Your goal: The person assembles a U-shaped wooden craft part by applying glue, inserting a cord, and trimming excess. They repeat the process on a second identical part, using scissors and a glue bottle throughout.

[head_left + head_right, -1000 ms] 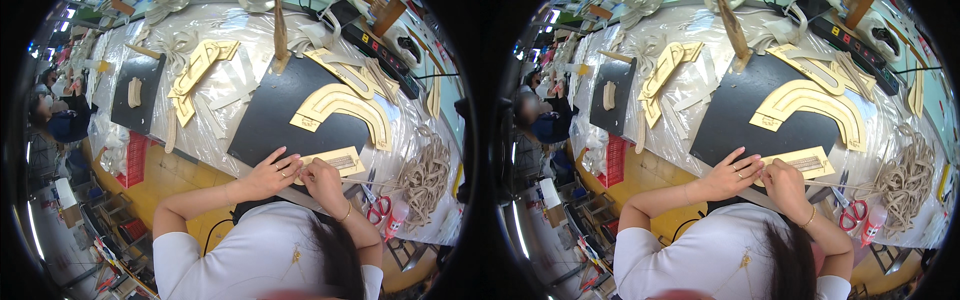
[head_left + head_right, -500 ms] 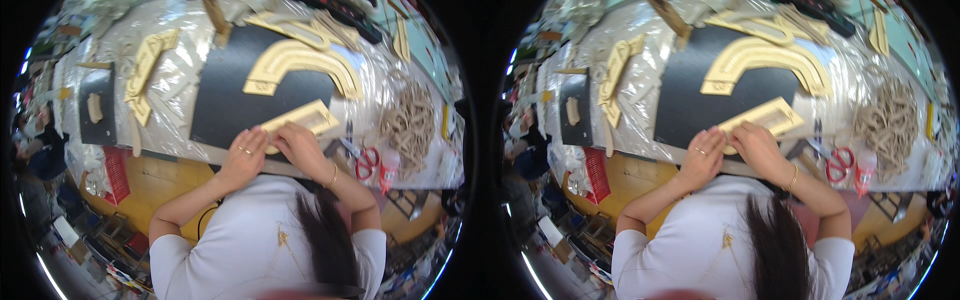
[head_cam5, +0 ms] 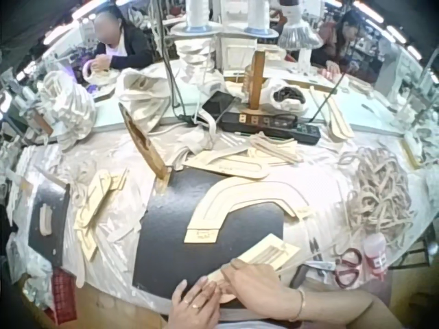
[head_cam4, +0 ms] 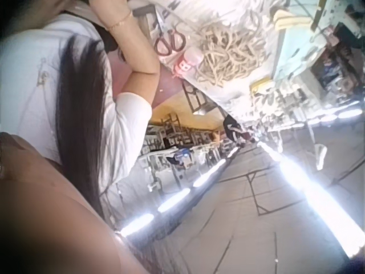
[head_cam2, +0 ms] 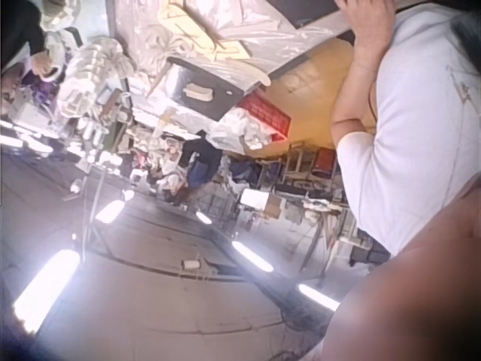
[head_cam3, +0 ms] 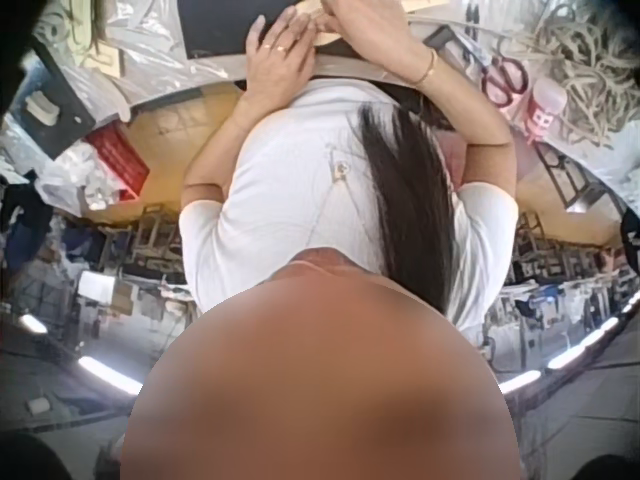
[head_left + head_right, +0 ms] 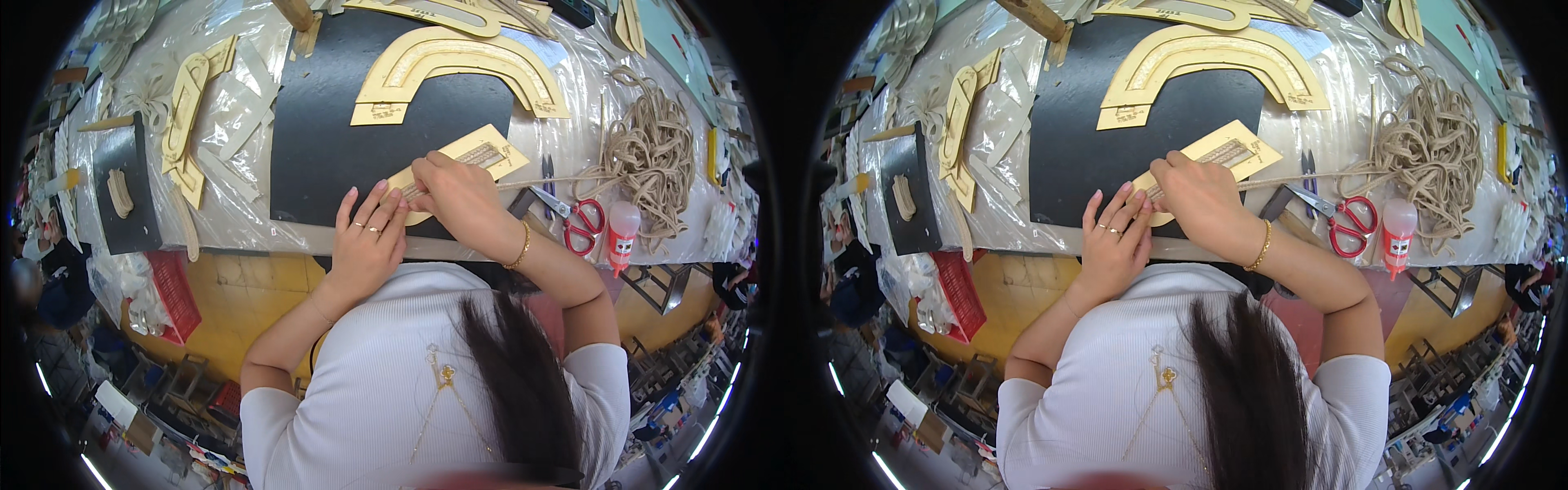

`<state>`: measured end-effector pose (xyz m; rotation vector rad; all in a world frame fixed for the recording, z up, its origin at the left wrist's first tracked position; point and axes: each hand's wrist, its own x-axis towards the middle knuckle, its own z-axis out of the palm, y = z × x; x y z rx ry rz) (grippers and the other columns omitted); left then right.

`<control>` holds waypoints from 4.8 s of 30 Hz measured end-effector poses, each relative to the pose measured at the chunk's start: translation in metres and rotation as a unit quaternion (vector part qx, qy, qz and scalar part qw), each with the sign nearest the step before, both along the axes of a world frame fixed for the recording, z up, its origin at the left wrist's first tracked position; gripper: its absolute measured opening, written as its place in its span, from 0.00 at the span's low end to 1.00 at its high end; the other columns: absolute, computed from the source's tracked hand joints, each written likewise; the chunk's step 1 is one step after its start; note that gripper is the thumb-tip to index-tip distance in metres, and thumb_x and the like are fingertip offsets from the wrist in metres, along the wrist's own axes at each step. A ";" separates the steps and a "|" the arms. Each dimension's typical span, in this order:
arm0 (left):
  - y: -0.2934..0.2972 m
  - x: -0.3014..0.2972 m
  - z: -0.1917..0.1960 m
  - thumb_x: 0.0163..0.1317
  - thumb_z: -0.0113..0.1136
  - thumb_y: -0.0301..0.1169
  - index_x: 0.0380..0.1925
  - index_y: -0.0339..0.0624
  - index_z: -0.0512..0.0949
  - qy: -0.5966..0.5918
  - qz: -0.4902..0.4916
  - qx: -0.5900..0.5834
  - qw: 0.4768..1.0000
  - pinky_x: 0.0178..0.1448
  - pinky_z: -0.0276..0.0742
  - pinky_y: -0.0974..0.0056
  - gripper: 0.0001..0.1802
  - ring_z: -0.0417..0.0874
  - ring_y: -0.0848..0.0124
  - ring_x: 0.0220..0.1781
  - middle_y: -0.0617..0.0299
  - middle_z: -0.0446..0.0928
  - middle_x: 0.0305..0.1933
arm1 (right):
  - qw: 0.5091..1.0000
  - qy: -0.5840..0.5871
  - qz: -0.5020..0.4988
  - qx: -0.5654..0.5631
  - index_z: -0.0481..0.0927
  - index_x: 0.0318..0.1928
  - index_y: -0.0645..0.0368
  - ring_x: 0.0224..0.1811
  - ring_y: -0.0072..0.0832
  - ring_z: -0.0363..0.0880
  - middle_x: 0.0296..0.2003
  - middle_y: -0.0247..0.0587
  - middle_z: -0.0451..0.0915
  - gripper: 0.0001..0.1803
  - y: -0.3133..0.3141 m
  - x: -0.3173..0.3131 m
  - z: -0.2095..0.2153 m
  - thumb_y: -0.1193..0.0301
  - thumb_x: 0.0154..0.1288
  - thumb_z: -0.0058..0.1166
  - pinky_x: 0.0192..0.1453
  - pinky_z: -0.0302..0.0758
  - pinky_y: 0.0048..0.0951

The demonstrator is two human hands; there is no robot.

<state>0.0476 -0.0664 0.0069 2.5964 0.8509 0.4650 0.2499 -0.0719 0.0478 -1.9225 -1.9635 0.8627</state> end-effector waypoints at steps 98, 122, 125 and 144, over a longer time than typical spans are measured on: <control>-0.003 0.060 -0.005 0.58 0.69 0.37 0.67 0.45 0.72 -0.001 -0.017 -0.037 0.999 0.80 0.49 0.40 0.36 0.63 0.51 0.76 0.50 0.65 0.73 | 0.940 -0.037 -0.325 -0.098 0.77 0.46 0.62 0.45 0.33 0.78 0.40 0.42 0.77 0.20 -0.110 0.136 0.042 0.75 0.55 0.70 0.49 0.75 0.33; 0.031 -0.025 -0.005 0.55 0.70 0.29 0.48 0.46 0.83 -0.027 0.036 0.062 0.997 0.69 0.65 0.49 0.19 0.77 0.63 0.67 0.61 0.79 0.60 | 0.949 0.080 0.020 0.303 0.76 0.65 0.59 0.33 0.37 0.83 0.40 0.42 0.82 0.32 -0.054 0.012 0.025 0.80 0.58 0.63 0.33 0.79 0.33; 0.034 -0.028 -0.008 0.55 0.70 0.28 0.46 0.45 0.83 -0.049 0.034 0.064 0.996 0.68 0.68 0.51 0.17 0.78 0.63 0.64 0.61 0.80 0.59 | 0.994 -0.056 0.078 0.048 0.74 0.67 0.55 0.30 0.34 0.82 0.35 0.38 0.80 0.33 -0.030 0.002 0.022 0.79 0.59 0.63 0.32 0.78 0.34; 0.041 -0.033 -0.016 0.53 0.74 0.30 0.37 0.43 0.82 -0.123 0.056 0.005 0.991 0.68 0.68 0.50 0.12 0.77 0.61 0.66 0.61 0.81 0.58 | 0.991 -0.056 0.082 0.089 0.69 0.72 0.47 0.24 0.34 0.77 0.27 0.37 0.73 0.35 -0.015 -0.015 0.026 0.73 0.65 0.61 0.27 0.74 0.36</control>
